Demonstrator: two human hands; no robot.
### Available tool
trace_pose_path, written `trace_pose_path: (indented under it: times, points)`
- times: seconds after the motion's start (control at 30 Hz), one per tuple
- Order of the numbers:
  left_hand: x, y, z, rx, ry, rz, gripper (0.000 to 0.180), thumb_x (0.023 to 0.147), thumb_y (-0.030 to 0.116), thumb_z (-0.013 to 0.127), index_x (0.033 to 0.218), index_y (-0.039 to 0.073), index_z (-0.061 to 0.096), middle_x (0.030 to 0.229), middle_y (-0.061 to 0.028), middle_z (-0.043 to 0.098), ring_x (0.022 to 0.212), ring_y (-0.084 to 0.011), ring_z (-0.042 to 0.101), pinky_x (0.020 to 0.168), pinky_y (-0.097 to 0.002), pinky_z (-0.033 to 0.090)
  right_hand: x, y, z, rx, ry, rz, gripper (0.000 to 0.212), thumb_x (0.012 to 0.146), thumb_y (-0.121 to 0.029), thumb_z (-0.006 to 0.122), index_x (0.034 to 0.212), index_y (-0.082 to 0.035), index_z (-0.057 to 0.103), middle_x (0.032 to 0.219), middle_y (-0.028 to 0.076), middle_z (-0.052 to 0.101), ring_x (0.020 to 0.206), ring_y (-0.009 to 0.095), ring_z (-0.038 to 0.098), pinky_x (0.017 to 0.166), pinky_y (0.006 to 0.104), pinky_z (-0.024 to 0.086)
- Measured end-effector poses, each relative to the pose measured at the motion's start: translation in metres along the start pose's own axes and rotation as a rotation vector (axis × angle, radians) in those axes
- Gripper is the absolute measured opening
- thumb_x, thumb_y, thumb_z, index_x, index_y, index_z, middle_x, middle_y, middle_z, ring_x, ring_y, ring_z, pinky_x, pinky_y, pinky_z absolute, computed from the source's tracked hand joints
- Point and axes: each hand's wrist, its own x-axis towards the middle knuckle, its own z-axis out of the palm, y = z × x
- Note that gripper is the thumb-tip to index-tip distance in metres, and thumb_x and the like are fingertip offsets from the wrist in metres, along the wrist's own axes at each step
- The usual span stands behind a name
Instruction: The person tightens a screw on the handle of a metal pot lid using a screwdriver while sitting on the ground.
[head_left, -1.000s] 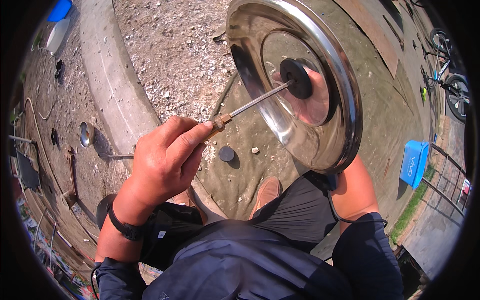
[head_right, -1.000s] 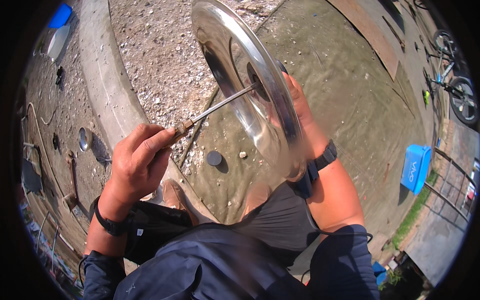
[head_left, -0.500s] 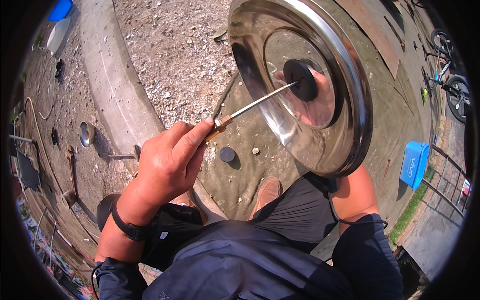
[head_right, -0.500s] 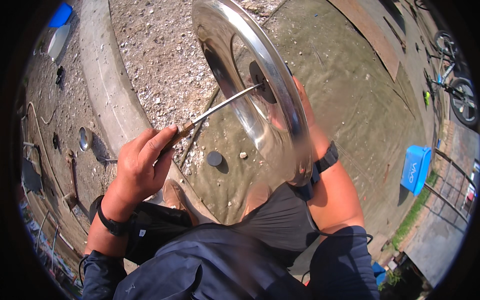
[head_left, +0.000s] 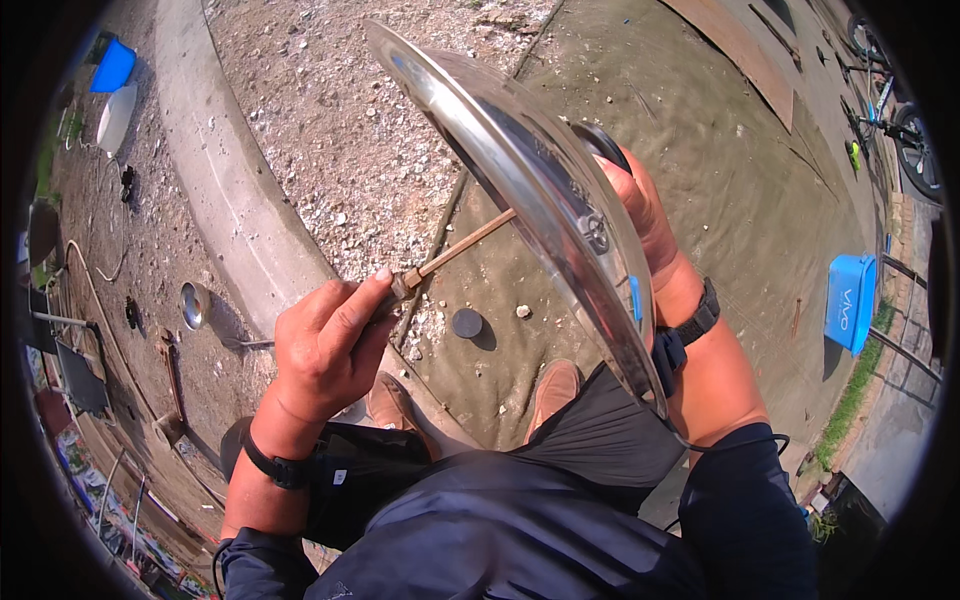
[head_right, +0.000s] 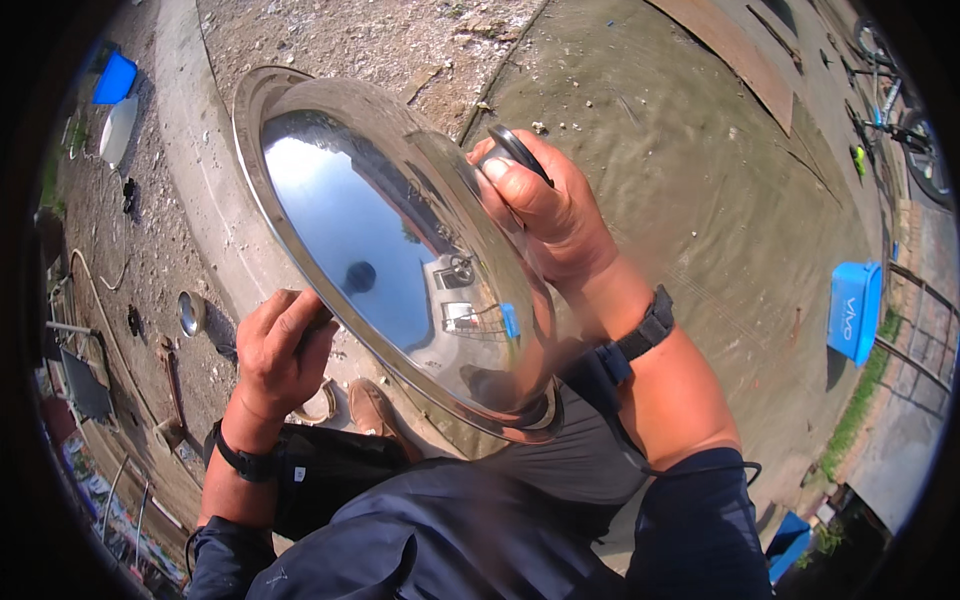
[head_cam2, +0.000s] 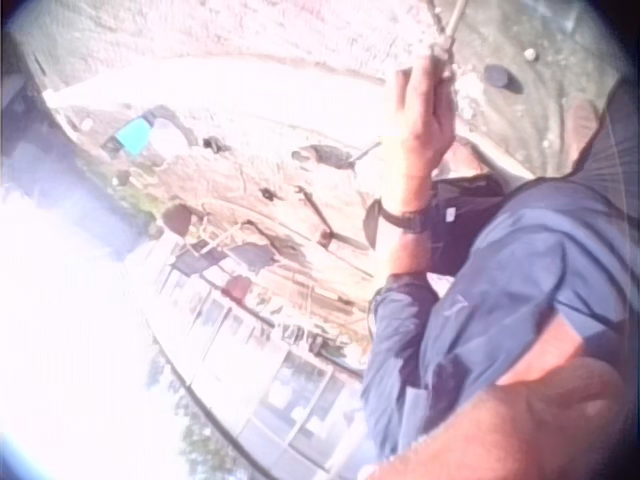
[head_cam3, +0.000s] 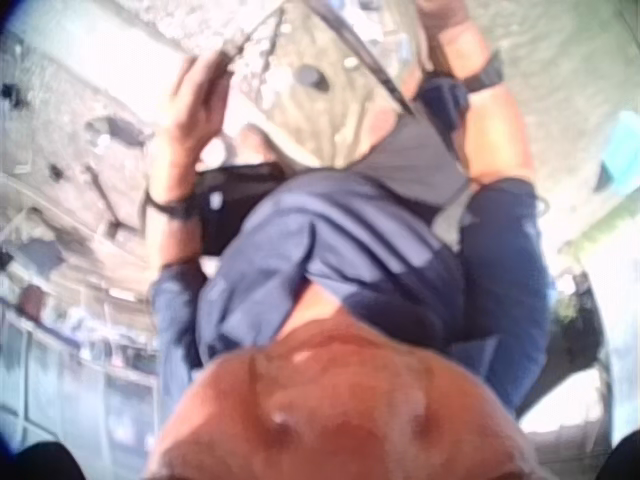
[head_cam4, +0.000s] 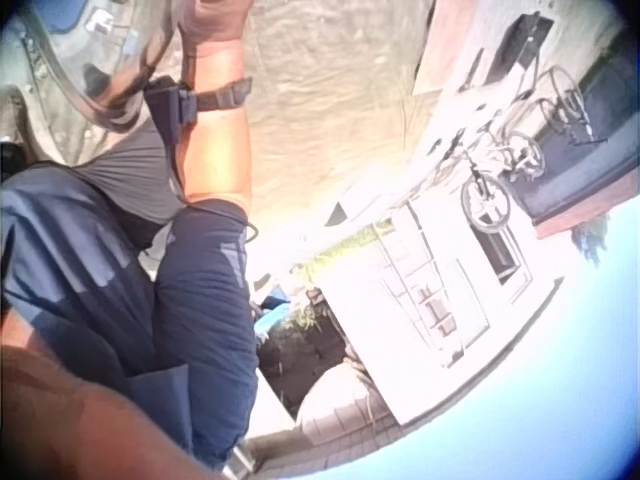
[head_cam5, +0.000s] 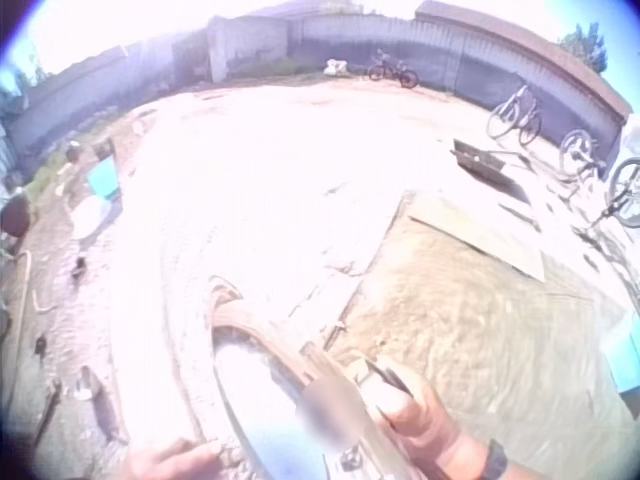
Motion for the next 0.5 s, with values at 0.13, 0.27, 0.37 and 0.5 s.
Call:
trace_pose_path:
  times: [0.13,0.27,0.37,0.5]
  points:
    - [-0.005,0.010,-0.006,-0.807,-0.023,-0.676,0.046,0.086,0.006,0.079,0.128,-0.001,0.064,0.086,-0.0074,0.068,0.072,-0.0171,0.064,0.061,-0.0308,0.050,-0.003,-0.002,0.001,0.038,0.025,-0.009,0.037,0.094,-0.036,0.068,0.111,-0.003,0.061,0.076,-0.005,0.052,0.069,0.004,0.043,0.065,0.0212,0.036]
    - [-0.004,0.002,-0.017,-1.491,-0.375,-0.948,0.053,0.092,0.023,0.078,0.134,-0.004,0.061,0.092,-0.0036,0.067,0.074,-0.0095,0.060,0.063,-0.0230,0.045,-0.004,-0.002,-0.007,0.004,-0.026,-0.017,0.034,0.093,-0.031,0.068,0.111,-0.003,0.062,0.076,-0.003,0.055,0.068,0.004,0.044,0.064,0.0216,0.037]
    - [-0.005,0.003,-0.016,-1.089,-0.344,-0.768,0.043,0.092,0.015,0.079,0.128,-0.004,0.065,0.095,-0.0029,0.069,0.080,-0.0133,0.063,0.072,-0.0271,0.051,-0.010,-0.003,0.003,-0.021,-0.019,-0.063,0.033,0.093,-0.029,0.068,0.110,-0.002,0.062,0.077,-0.003,0.056,0.068,0.005,0.046,0.064,0.0221,0.039]
    - [-0.030,-0.005,-0.010,-0.778,-0.246,-0.648,0.033,0.089,0.016,0.080,0.115,-0.002,0.071,0.104,-0.0081,0.071,0.098,-0.0199,0.068,0.085,-0.0335,0.054,-0.014,-0.011,0.017,-0.216,-0.041,-0.161,0.035,0.087,-0.030,0.067,0.108,-0.003,0.061,0.089,0.001,0.059,0.082,0.010,0.052,0.077,0.0274,0.044]
